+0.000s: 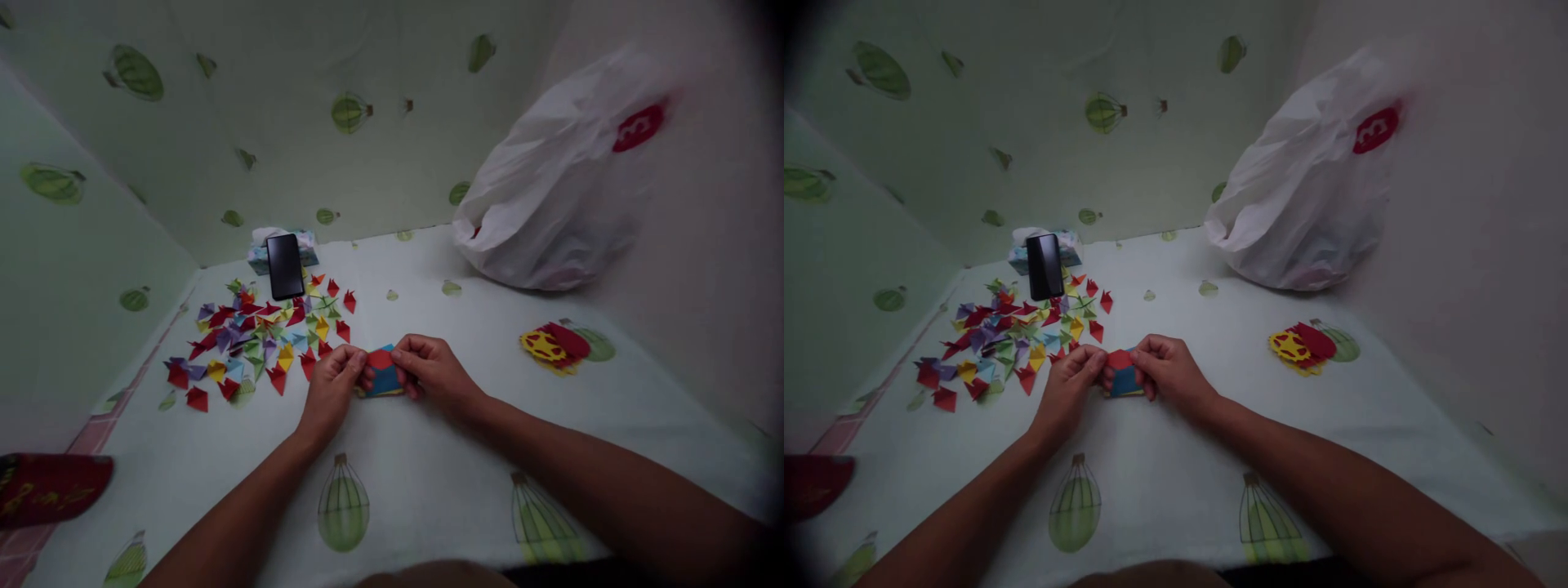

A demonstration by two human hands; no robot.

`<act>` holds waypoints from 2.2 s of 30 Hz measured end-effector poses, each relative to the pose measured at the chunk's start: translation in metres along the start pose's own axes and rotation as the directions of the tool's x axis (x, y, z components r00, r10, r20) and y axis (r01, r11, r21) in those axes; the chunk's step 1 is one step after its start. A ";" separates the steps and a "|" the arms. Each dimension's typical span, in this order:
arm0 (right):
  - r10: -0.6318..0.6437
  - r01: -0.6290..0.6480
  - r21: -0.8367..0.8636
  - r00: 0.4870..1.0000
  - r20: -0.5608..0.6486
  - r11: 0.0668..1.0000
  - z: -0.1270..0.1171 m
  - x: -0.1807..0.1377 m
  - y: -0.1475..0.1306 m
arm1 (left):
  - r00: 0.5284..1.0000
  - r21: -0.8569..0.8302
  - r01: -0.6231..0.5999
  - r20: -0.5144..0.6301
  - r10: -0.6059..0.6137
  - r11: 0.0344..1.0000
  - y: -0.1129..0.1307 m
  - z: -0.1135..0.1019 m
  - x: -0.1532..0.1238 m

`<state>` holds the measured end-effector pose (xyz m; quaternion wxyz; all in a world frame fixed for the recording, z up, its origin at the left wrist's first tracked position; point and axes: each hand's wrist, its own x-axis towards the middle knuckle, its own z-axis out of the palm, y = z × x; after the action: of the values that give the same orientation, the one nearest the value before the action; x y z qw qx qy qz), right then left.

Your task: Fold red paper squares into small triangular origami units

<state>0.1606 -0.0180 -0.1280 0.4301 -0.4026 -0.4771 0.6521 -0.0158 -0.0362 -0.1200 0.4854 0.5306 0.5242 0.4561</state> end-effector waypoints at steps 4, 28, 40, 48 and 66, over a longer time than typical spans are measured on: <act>0.088 -0.080 0.189 0.995 -0.038 0.979 0.000 0.002 -0.001 | 0.884 0.389 -0.417 -0.038 0.467 0.821 -0.004 -0.007 0.004; 0.056 -0.055 -0.012 0.995 0.080 0.998 -0.006 0.005 0.001 | 0.975 -0.134 0.211 0.095 -0.199 0.968 -0.008 0.010 -0.006; 0.083 -0.088 0.029 0.987 0.135 0.996 -0.009 0.007 0.005 | 0.972 -0.165 0.231 0.072 -0.222 0.959 -0.011 0.009 -0.003; 0.080 -0.090 0.058 0.985 0.150 0.994 -0.009 0.006 0.006 | 0.974 -0.175 0.214 0.109 -0.197 0.961 -0.011 0.008 -0.004; 0.059 -0.062 0.005 0.975 0.216 0.998 -0.007 0.006 0.005 | 0.983 -0.134 0.166 0.097 -0.154 0.977 -0.009 0.010 -0.004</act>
<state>0.1649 -0.0116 -0.1352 0.3582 -0.3414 -0.5046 0.7075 -0.0072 -0.0412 -0.1300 0.5789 0.4700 0.5104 0.4283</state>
